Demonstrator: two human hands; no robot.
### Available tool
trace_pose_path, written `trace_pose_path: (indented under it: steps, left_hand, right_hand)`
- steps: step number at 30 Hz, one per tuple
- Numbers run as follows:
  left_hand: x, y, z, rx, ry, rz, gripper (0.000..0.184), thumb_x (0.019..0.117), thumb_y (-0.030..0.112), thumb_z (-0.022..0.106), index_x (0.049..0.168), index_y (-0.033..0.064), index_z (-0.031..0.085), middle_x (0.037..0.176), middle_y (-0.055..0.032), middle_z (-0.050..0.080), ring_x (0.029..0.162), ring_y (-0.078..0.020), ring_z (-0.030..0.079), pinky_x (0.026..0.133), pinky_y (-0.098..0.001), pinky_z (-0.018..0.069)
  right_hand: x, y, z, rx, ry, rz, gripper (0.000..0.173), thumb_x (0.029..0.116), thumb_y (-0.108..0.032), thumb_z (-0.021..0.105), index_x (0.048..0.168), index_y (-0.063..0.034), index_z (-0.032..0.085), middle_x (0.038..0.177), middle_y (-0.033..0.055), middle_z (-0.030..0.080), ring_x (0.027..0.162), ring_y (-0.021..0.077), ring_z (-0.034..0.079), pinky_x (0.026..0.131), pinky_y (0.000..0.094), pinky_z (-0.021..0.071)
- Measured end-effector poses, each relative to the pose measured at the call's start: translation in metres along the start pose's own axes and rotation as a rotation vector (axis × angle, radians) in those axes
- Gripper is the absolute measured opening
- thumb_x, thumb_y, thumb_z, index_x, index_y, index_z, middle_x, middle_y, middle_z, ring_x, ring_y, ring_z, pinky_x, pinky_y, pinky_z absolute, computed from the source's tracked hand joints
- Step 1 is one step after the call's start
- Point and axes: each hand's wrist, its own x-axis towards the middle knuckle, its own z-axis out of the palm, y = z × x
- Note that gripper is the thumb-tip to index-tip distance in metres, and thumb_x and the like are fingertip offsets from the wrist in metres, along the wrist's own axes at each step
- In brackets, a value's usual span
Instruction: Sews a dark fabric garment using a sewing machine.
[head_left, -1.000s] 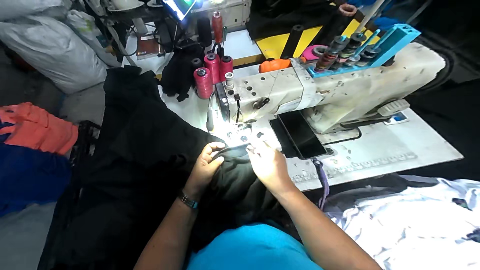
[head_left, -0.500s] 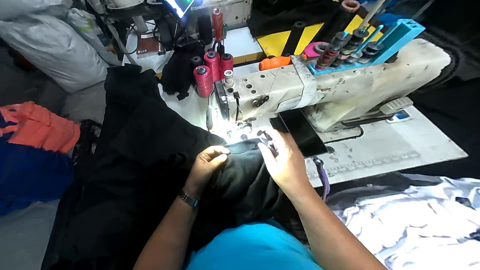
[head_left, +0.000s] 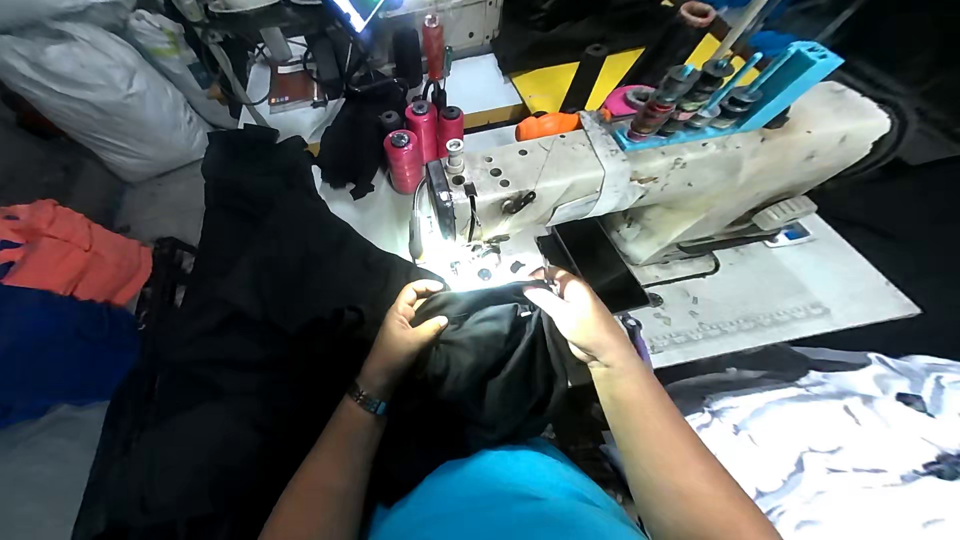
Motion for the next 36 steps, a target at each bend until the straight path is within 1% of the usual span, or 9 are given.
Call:
trace_pose_path:
  steps: [5, 8, 10, 12, 20, 26, 29, 32, 36]
  left_hand:
    - [0.003, 0.018, 0.000, 0.184, -0.030, -0.005, 0.032, 0.0923, -0.002, 0.063, 0.123, 0.0050, 0.064, 0.115, -0.0062, 0.071, 0.104, -0.0135, 0.068, 0.091, -0.0314, 0.0582]
    - [0.004, 0.036, 0.004, 0.239, -0.085, -0.056, 0.027, 0.0983, 0.001, 0.050, 0.119, 0.0067, 0.067, 0.109, -0.0029, 0.072, 0.097, -0.0084, 0.067, 0.087, -0.0283, 0.0568]
    - [0.007, 0.041, 0.010, 0.274, -0.115, -0.050, 0.028, 0.0997, 0.003, 0.045, 0.116, 0.0064, 0.068, 0.105, -0.0012, 0.071, 0.095, -0.0060, 0.066, 0.085, -0.0263, 0.0558]
    - [0.010, 0.037, 0.015, 0.318, -0.103, -0.023, 0.027, 0.0988, 0.003, 0.045, 0.113, 0.0066, 0.068, 0.100, 0.0006, 0.070, 0.091, -0.0036, 0.065, 0.082, -0.0238, 0.0548]
    - [0.014, -0.002, 0.012, 0.361, 0.014, 0.070, 0.025, 0.0922, 0.001, 0.053, 0.111, 0.0044, 0.069, 0.099, -0.0009, 0.072, 0.088, -0.0024, 0.067, 0.080, -0.0221, 0.0563]
    - [0.017, 0.007, 0.005, 0.293, -0.097, 0.031, 0.029, 0.0975, 0.002, 0.045, 0.113, 0.0022, 0.069, 0.100, -0.0016, 0.072, 0.090, -0.0029, 0.066, 0.083, -0.0233, 0.0555]
    - [0.024, 0.017, 0.004, 0.275, -0.180, -0.035, 0.017, 0.0997, 0.013, 0.057, 0.107, 0.0048, 0.070, 0.087, 0.0038, 0.068, 0.078, 0.0009, 0.061, 0.075, -0.0201, 0.0527]
    - [0.028, 0.020, 0.008, 0.294, -0.230, -0.058, 0.020, 0.0909, 0.027, 0.074, 0.098, 0.0083, 0.073, 0.079, 0.0054, 0.068, 0.071, 0.0002, 0.063, 0.069, -0.0202, 0.0543]
    - [0.032, 0.013, 0.011, 0.316, -0.228, -0.003, 0.014, 0.0882, 0.023, 0.076, 0.090, 0.0088, 0.075, 0.077, 0.0036, 0.069, 0.071, -0.0022, 0.064, 0.069, -0.0235, 0.0544]
  right_hand:
    - [0.000, -0.014, -0.001, 0.067, -0.078, -0.061, 0.015, 0.0967, -0.004, 0.060, 0.104, -0.0130, 0.068, 0.099, -0.0021, 0.069, 0.091, 0.0054, 0.064, 0.079, 0.0242, 0.0544]
    - [0.001, -0.024, 0.001, -0.133, -0.134, -0.062, 0.015, 0.0920, -0.018, 0.072, 0.105, -0.0116, 0.073, 0.092, -0.0027, 0.072, 0.085, 0.0029, 0.066, 0.078, 0.0266, 0.0566]
    - [0.005, -0.022, 0.000, -0.223, -0.202, -0.161, 0.018, 0.0873, -0.029, 0.077, 0.094, -0.0125, 0.073, 0.080, -0.0056, 0.068, 0.073, -0.0003, 0.063, 0.069, 0.0230, 0.0545]
    - [0.009, -0.018, -0.003, -0.271, -0.243, -0.244, 0.018, 0.0898, -0.030, 0.076, 0.089, -0.0117, 0.073, 0.075, -0.0051, 0.066, 0.069, -0.0001, 0.060, 0.065, 0.0221, 0.0520]
    - [0.005, -0.016, 0.003, -0.333, -0.036, -0.061, 0.025, 0.0964, -0.030, 0.072, 0.090, -0.0055, 0.072, 0.080, 0.0023, 0.064, 0.075, 0.0088, 0.059, 0.071, 0.0331, 0.0510]
    - [0.012, -0.017, 0.004, -0.281, -0.086, -0.029, 0.023, 0.0956, -0.029, 0.074, 0.089, -0.0070, 0.072, 0.077, 0.0000, 0.064, 0.072, 0.0052, 0.059, 0.069, 0.0285, 0.0507]
    - [0.013, -0.018, 0.006, -0.265, -0.094, -0.059, 0.024, 0.0946, -0.029, 0.074, 0.084, -0.0083, 0.071, 0.072, -0.0025, 0.062, 0.067, 0.0030, 0.056, 0.064, 0.0259, 0.0486]
    - [0.015, -0.017, 0.009, -0.246, -0.094, -0.071, 0.024, 0.0945, -0.029, 0.074, 0.081, -0.0099, 0.070, 0.069, -0.0038, 0.060, 0.063, 0.0027, 0.054, 0.061, 0.0258, 0.0473]
    - [0.017, -0.016, 0.006, -0.276, -0.174, -0.112, 0.026, 0.0899, -0.035, 0.078, 0.086, -0.0106, 0.073, 0.073, -0.0039, 0.065, 0.067, 0.0019, 0.060, 0.064, 0.0261, 0.0521]
